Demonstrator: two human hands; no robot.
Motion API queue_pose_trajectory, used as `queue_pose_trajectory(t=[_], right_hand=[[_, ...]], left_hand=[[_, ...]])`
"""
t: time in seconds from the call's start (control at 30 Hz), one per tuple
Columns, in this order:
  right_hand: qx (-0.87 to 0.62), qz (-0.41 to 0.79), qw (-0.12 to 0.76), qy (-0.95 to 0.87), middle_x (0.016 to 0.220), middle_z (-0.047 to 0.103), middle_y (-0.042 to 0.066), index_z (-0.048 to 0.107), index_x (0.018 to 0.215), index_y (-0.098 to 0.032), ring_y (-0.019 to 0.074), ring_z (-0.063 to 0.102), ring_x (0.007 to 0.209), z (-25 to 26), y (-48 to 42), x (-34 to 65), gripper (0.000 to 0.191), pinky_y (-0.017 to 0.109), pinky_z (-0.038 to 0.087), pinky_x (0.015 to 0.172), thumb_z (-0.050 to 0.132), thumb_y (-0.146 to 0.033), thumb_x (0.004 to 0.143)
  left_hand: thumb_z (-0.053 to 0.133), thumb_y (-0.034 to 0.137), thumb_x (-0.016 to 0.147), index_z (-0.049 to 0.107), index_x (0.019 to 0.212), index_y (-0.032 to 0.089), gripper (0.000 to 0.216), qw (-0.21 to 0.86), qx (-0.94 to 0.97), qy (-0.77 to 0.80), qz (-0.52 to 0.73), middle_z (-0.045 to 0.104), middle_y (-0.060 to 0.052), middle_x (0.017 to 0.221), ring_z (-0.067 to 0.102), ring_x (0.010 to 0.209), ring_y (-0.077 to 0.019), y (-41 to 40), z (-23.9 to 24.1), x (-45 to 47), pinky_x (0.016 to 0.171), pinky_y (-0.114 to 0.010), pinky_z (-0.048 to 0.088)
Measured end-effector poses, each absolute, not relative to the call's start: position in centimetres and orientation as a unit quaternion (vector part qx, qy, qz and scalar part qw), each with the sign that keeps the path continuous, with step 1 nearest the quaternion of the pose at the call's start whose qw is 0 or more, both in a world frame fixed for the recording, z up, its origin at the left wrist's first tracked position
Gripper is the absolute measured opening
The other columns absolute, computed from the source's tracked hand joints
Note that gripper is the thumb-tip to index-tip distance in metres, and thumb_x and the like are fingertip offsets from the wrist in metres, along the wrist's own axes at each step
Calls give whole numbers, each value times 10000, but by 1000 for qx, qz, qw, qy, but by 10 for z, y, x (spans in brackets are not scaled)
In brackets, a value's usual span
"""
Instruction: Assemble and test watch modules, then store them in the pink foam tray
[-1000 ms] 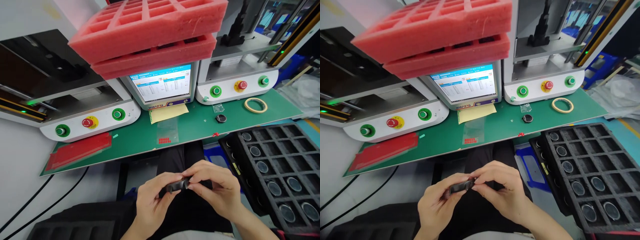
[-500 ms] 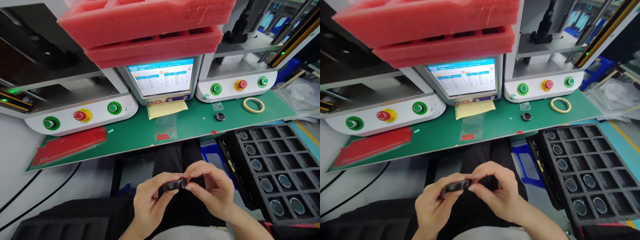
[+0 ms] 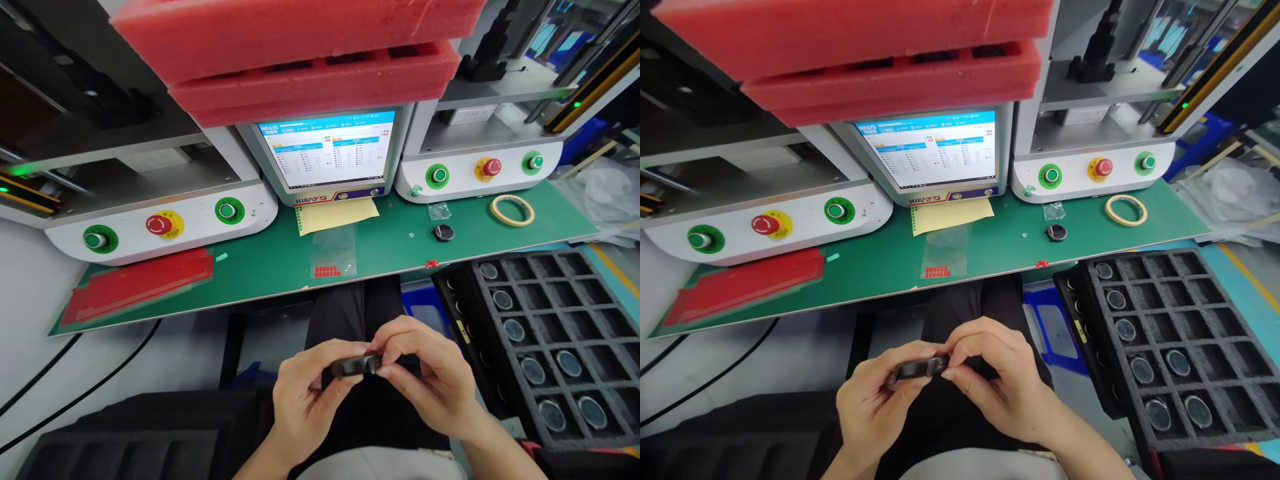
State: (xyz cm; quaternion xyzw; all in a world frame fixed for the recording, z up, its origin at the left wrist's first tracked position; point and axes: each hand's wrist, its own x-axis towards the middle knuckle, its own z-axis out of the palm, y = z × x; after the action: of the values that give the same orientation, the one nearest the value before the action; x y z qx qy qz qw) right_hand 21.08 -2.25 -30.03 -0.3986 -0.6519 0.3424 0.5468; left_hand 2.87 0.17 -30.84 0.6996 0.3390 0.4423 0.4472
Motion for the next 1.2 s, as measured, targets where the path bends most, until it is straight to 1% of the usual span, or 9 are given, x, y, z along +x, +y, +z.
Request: queue_pose_trajectory(t=[0.17, 0.33, 0.5, 0.7, 0.8, 0.87, 1.0, 1.07, 1.2], right_hand=[[-420, 274, 579, -642, 891, 671, 36, 600, 929, -189, 139, 656, 894, -306, -27, 203, 160, 325, 555, 946, 586, -45, 862], [-453, 325, 656, -508, 854, 703, -2, 607, 1159, -250, 139, 687, 809, -312, -28, 192, 380, 341, 601, 880, 689, -80, 829], [-435, 254, 638, -583, 817, 724, 16, 700, 901, -210, 151, 695, 757, -307, -25, 196, 175, 370, 605, 838, 680, -55, 822], [-460, 54, 581, -669, 855, 728, 51, 657, 916, -166, 155, 708, 769, -301, -31, 198, 201, 364, 620, 844, 605, -8, 803], [-460, 7, 563, -687, 848, 726, 55, 649, 920, -179, 168, 709, 784, -299, -36, 196, 202, 364, 609, 880, 611, -29, 790], [-453, 64, 568, -684, 833, 723, 58, 644, 906, -179, 168, 708, 773, -297, -38, 193, 186, 330, 612, 838, 614, -34, 793], [-422, 334, 554, -635, 754, 682, 32, 630, 878, -181, 140, 665, 682, -297, -38, 181, 123, 241, 561, 596, 612, -66, 838], [-411, 414, 532, -614, 724, 656, 21, 632, 851, -180, 132, 631, 651, -299, -36, 176, 87, 237, 529, 569, 625, -95, 841], [-410, 480, 521, -574, 717, 664, 21, 660, 807, -167, 119, 616, 639, -303, -31, 169, 73, 225, 525, 592, 635, -98, 813]], left_hand=[[631, 54, 853, 647, 1130, 295, 367, 415, 702, 360, 454, 753, 68, 1028, 708, 865, -54, -4, -308, 35, 781, -74, 525], [636, 39, 849, 648, 1128, 277, 367, 390, 702, 369, 468, 752, 58, 1045, 706, 885, -60, -4, -310, 38, 815, -93, 535], [618, 21, 848, 637, 1174, 223, 384, 398, 710, 318, 486, 746, 5, 1087, 700, 977, -100, -1, -315, 35, 901, -149, 536], [591, 47, 863, 647, 1170, 191, 344, 346, 715, 314, 520, 746, -22, 1093, 704, 983, -120, -10, -318, 39, 916, -184, 545], [609, 84, 873, 672, 1105, 210, 271, 309, 655, 436, 535, 768, 5, 1010, 735, 878, -116, -9, -315, 45, 823, -166, 576], [621, 127, 883, 677, 1059, 197, 197, 295, 574, 538, 543, 777, 6, 944, 747, 819, -131, -3, -313, 47, 772, -188, 595], [655, 202, 868, 704, 1021, 193, 162, 269, 599, 564, 501, 776, -8, 938, 744, 832, -164, 15, -309, 47, 781, -239, 595], [649, 178, 868, 709, 1051, 223, 197, 225, 653, 543, 478, 771, 6, 982, 735, 857, -148, 21, -306, 47, 814, -222, 573], [612, 134, 886, 680, 1127, 233, 270, 163, 720, 510, 441, 761, 8, 1043, 727, 876, -134, 21, -296, 48, 838, -194, 549]])
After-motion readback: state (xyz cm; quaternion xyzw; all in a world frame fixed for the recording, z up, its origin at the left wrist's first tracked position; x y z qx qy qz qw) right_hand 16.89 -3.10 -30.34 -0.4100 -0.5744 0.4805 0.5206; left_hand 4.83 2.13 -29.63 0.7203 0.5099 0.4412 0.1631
